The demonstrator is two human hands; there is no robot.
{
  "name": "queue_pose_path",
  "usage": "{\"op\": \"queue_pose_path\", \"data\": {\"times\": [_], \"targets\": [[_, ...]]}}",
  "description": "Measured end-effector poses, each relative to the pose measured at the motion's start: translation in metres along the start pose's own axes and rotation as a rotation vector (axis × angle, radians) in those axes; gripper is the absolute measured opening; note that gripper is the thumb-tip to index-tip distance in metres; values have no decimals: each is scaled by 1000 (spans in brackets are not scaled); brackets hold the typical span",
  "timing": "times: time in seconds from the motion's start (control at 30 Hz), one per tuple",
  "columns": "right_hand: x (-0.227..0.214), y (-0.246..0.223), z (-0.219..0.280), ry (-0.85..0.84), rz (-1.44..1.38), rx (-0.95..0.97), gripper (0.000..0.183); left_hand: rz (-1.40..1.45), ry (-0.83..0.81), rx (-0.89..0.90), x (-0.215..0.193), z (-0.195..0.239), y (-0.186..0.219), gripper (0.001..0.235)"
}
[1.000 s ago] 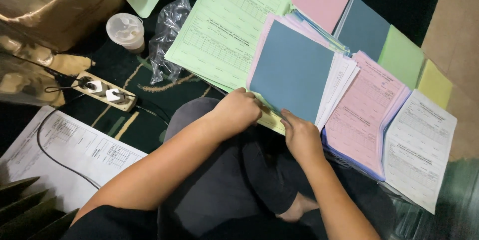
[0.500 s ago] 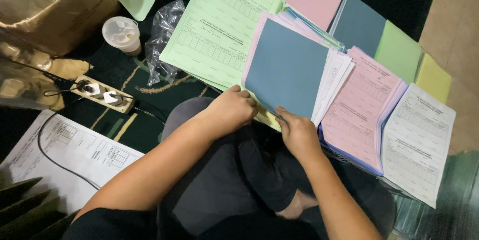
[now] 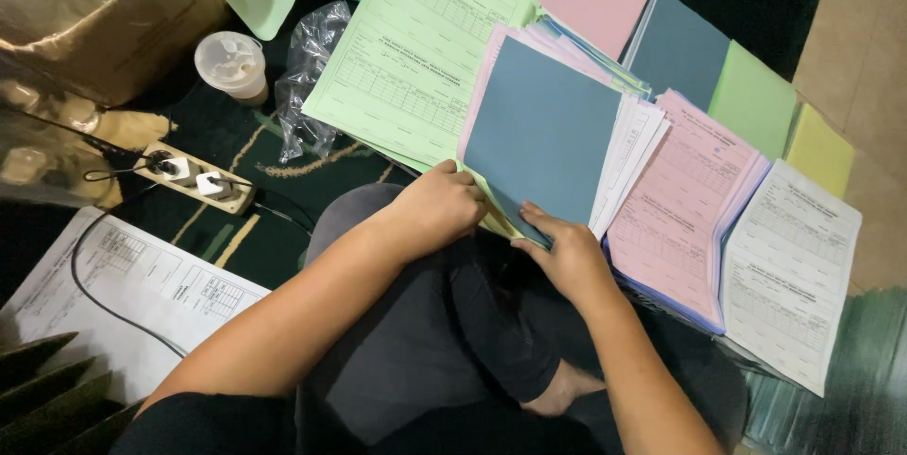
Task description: Sorting and stacking various colored paper forms into organized bundles on the floor.
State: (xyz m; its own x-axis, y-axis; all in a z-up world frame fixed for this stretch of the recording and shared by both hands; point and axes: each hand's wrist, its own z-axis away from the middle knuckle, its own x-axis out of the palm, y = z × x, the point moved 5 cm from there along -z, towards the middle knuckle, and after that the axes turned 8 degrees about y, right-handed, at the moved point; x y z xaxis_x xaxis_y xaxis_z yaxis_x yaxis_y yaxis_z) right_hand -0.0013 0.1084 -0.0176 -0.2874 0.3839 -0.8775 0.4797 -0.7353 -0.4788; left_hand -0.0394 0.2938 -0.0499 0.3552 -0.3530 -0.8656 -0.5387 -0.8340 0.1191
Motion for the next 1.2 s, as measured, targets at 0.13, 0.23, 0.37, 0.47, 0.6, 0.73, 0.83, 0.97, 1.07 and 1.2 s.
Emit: {"op": "queue_pose_path", "data": {"times": [0.13,0.23,0.37,0.47,0.6,0.73,0.83,0.97,1.07,1.2], "targets": [[0,2,0,-15,-10,-1,45,12,-6,3,0,0,1,12],[0,2,1,-20,-18,-5,47,28,-27,2,-1,0,1,11],[-1,0,1,-18,-29,-10,45,34,-22,4,-8,-1,2,8],[-2,1,0,-25,-26,-14,44,24,-11,-2,-7,-2,2,10],[-7,-7,-1,-33,-82,20,39,31,-34,-19,-18,-4,5,18],[-10,-8,-1,37,-31,80,29,18,-39,-317,-8,4,-3,29],[12,34,4,116,-53,187,22,174,-71,-602,-3,17,-7,31],[20,56,5,194,-100,424,29,501,-48,-1016,-32,14,3,30],[18,57,3,180,-137,463,29,565,28,-1152,-31,17,-1,39],[17,52,-1,174,-176,439,28,400,-40,-1102,-33,8,10,42]]}}
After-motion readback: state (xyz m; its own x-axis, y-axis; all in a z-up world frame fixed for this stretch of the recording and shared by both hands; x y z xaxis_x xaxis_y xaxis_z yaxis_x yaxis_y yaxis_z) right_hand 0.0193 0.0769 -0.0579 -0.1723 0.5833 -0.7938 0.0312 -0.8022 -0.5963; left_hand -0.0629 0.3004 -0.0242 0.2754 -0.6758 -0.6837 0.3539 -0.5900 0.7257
